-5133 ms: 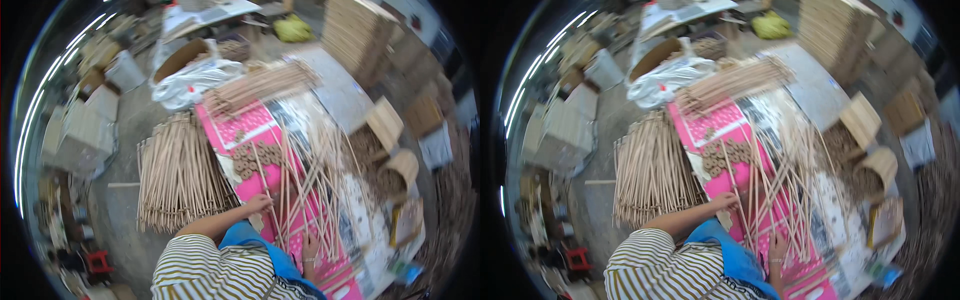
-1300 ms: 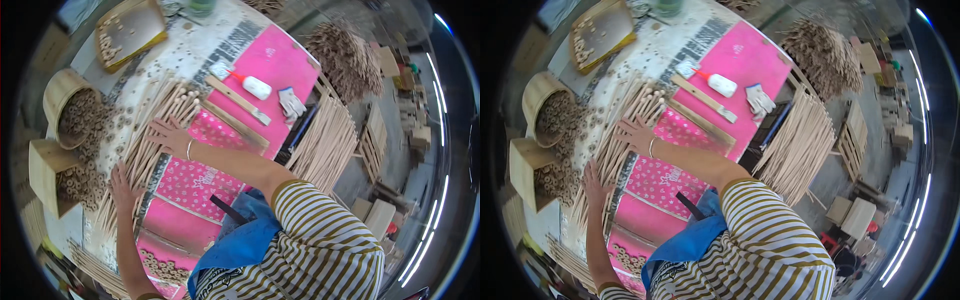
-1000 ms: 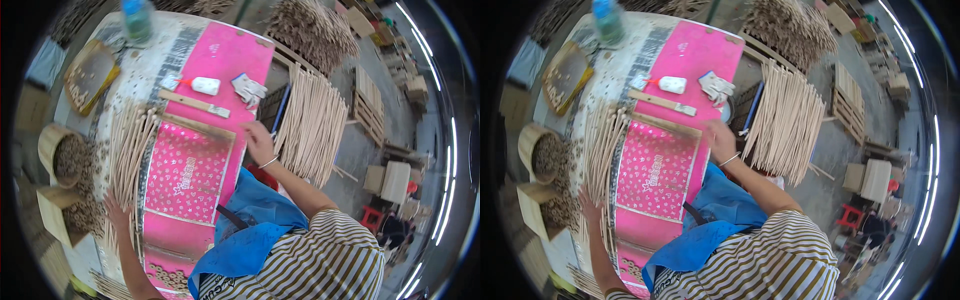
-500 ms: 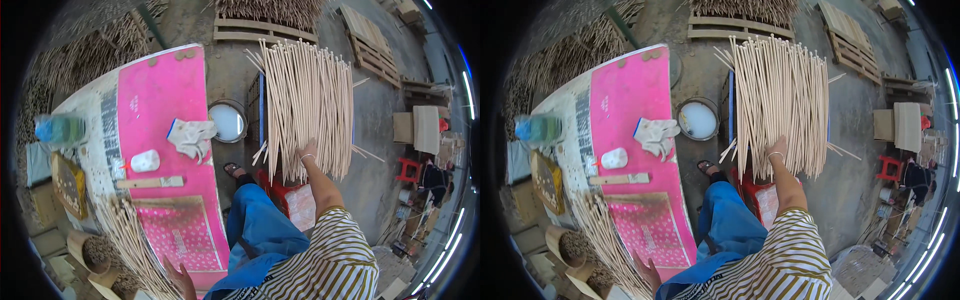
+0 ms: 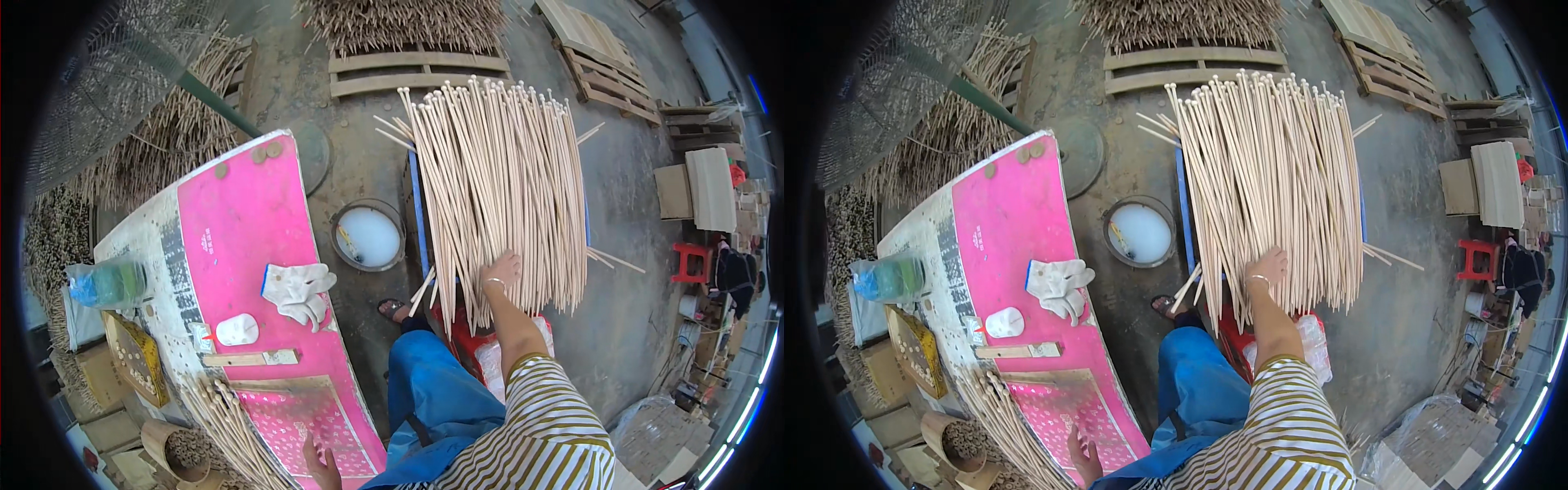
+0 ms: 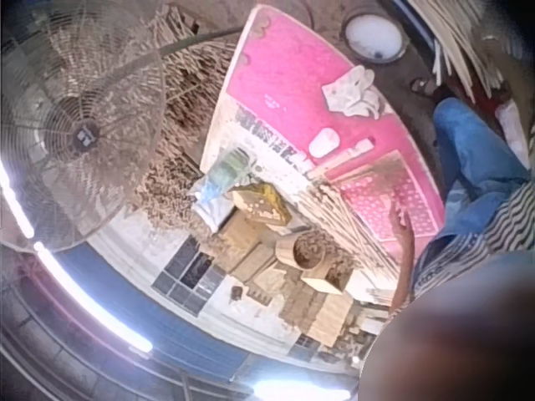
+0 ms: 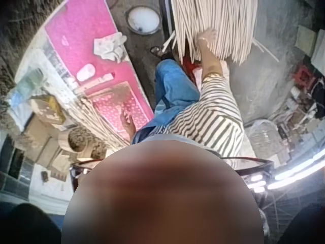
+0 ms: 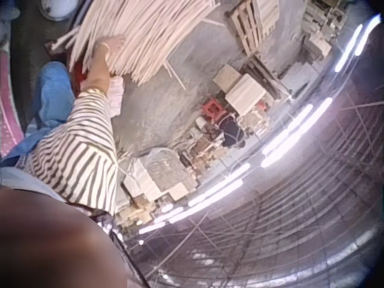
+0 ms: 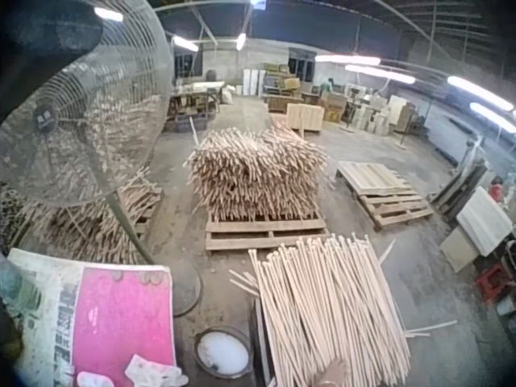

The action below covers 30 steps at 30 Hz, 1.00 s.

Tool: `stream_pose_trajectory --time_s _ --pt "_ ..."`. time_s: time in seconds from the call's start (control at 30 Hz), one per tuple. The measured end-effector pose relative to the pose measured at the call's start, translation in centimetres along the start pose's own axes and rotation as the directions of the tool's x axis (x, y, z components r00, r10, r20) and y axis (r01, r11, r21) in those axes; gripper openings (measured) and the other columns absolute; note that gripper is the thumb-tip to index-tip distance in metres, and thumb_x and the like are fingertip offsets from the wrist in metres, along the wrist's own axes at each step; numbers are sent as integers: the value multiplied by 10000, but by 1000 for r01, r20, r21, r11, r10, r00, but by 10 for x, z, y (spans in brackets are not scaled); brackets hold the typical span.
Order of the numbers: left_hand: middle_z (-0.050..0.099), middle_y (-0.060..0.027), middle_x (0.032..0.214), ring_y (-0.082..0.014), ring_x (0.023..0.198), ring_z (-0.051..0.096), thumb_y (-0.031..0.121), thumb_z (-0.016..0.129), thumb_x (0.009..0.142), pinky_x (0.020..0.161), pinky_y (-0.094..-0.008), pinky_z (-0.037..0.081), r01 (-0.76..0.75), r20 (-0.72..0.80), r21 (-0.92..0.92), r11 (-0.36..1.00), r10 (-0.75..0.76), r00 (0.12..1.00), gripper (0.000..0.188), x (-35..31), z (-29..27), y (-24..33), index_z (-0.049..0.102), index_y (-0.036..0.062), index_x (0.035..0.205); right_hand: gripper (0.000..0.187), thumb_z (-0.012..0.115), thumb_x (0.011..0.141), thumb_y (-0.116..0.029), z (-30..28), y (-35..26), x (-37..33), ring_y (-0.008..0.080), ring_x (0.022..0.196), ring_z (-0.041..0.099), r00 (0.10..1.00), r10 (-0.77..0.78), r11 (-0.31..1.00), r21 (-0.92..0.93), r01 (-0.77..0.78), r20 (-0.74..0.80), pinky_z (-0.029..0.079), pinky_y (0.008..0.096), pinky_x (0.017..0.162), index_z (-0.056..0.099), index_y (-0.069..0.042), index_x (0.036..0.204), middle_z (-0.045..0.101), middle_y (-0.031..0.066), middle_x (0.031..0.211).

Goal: The person is threading small wooden rings onto long wooden sticks to assemble a product.

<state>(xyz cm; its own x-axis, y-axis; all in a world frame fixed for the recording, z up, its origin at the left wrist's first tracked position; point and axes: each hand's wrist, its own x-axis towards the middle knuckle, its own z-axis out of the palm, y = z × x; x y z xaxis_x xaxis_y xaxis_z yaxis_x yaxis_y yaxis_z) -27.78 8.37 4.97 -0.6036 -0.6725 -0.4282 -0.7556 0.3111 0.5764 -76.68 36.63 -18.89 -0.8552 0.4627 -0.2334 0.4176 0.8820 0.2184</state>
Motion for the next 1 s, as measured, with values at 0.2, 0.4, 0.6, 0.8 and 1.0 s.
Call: stream_pose_trajectory --time_s 0.2,0.4,0.6,0.8,1.0 --pt "544 -72 1304 -159 970 562 95 564 936 731 -258 480 228 40 -162 960 -225 974 419 -18 8 -2 493 76 1349 594 769 682 -222 9 -2 -1 261 1109 522 999 1 999 40 -3 48 525 360 847 419 -57 1132 513 110 1113" --pt "618 -72 1184 -152 885 590 98 580 928 687 -256 484 225 84 -174 959 -213 973 381 -32 9 -27 540 66 1306 433 702 707 -151 7 17 -1 363 995 572 997 -52 937 342 72 -65 521 452 795 466 -58 1059 554 174 1044" --pt "640 -103 1116 -148 901 601 76 578 923 695 -260 491 132 95 -314 940 -108 990 404 -25 9 0 534 65 1324 390 712 702 -222 -22 40 19 432 804 643 991 -132 890 438 129 -25 499 514 726 494 -33 966 659 241 842" --pt "644 -111 1108 -167 920 609 62 590 916 795 -275 508 168 140 -386 907 -122 983 443 -40 13 -11 525 124 1350 537 676 652 -115 -27 93 44 328 805 651 920 -361 564 821 88 150 523 396 763 533 17 1152 661 200 923" --pt "675 -70 941 -82 738 579 -10 579 870 631 -225 476 171 75 -358 918 -155 985 414 -44 20 -28 557 20 1282 492 677 672 -100 -74 101 27 347 781 656 947 -318 634 754 173 50 523 446 722 538 5 1132 655 197 871"
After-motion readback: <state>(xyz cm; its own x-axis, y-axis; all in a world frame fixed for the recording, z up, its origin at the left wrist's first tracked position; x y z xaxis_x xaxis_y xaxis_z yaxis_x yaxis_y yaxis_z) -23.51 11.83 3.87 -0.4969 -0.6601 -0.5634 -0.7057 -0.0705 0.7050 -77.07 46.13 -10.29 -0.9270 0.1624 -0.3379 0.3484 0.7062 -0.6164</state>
